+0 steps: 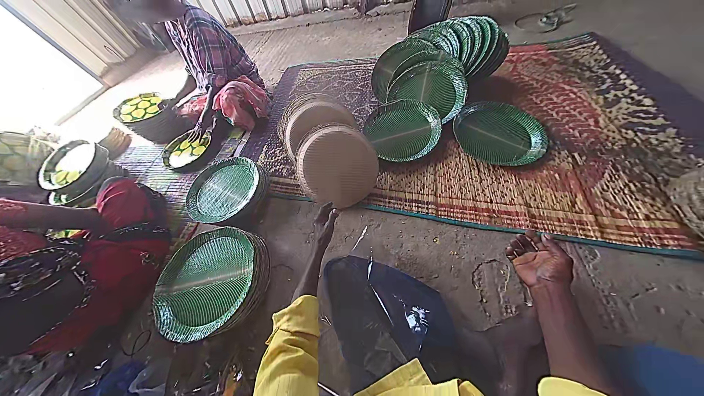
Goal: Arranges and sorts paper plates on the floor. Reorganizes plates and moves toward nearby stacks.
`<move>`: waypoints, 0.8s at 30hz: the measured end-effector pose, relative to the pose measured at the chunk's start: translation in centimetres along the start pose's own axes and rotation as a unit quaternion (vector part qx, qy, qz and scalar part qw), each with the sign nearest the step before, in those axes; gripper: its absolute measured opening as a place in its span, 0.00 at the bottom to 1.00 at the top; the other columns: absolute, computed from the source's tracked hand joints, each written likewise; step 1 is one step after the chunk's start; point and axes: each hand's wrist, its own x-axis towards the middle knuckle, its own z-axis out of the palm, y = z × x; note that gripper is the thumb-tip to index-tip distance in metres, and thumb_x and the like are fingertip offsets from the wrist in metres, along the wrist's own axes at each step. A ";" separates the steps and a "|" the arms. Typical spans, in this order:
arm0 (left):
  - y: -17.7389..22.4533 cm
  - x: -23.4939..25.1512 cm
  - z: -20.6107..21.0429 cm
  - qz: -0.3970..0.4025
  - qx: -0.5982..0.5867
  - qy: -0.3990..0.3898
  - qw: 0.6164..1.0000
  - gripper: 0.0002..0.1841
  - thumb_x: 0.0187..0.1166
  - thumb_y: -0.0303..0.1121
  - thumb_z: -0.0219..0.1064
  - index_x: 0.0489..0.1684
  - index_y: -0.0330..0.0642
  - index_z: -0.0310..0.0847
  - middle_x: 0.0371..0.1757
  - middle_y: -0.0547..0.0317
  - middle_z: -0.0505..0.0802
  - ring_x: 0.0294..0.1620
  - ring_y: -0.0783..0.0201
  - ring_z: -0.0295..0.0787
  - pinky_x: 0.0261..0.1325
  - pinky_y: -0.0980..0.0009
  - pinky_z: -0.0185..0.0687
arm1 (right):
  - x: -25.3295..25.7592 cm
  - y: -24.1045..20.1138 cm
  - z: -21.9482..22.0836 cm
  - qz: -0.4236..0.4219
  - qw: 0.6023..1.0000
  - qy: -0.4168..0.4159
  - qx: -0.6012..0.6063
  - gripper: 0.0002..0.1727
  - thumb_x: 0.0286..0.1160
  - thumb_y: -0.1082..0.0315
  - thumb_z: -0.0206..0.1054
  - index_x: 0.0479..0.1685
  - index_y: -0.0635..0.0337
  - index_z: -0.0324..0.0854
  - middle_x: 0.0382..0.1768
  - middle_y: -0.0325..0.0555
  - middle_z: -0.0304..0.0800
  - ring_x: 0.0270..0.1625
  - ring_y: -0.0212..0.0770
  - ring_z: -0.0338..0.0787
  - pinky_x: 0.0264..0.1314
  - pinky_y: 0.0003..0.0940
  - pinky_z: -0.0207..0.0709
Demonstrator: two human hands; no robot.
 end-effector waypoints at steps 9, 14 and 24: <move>10.5 -1.9 11.2 0.048 0.207 -0.466 0.859 0.27 0.90 0.40 0.59 0.80 0.28 0.71 0.66 0.33 0.89 0.68 0.45 0.88 0.76 0.51 0.77 | -0.8 -1.0 -0.4 0.003 1.000 0.029 0.011 0.18 0.95 0.55 0.44 0.45 0.50 0.77 0.27 0.33 0.87 0.24 0.30 0.86 0.28 0.27 0.81; 9.9 -1.7 15.0 0.032 0.246 -0.543 0.802 0.28 0.91 0.41 0.59 0.81 0.28 0.69 0.68 0.31 0.87 0.70 0.41 0.86 0.79 0.48 0.74 | -0.6 -1.7 -1.1 0.003 0.998 0.046 0.035 0.15 0.94 0.56 0.46 0.44 0.50 0.76 0.27 0.33 0.86 0.23 0.30 0.85 0.26 0.27 0.81; 5.0 3.5 12.4 -0.234 -0.043 -0.138 0.961 0.23 0.94 0.38 0.52 0.78 0.30 0.71 0.68 0.36 0.87 0.64 0.49 0.87 0.65 0.53 0.82 | 0.3 -2.1 -3.3 0.012 0.993 0.074 0.087 0.14 0.94 0.57 0.45 0.47 0.51 0.75 0.28 0.35 0.84 0.23 0.31 0.84 0.24 0.27 0.80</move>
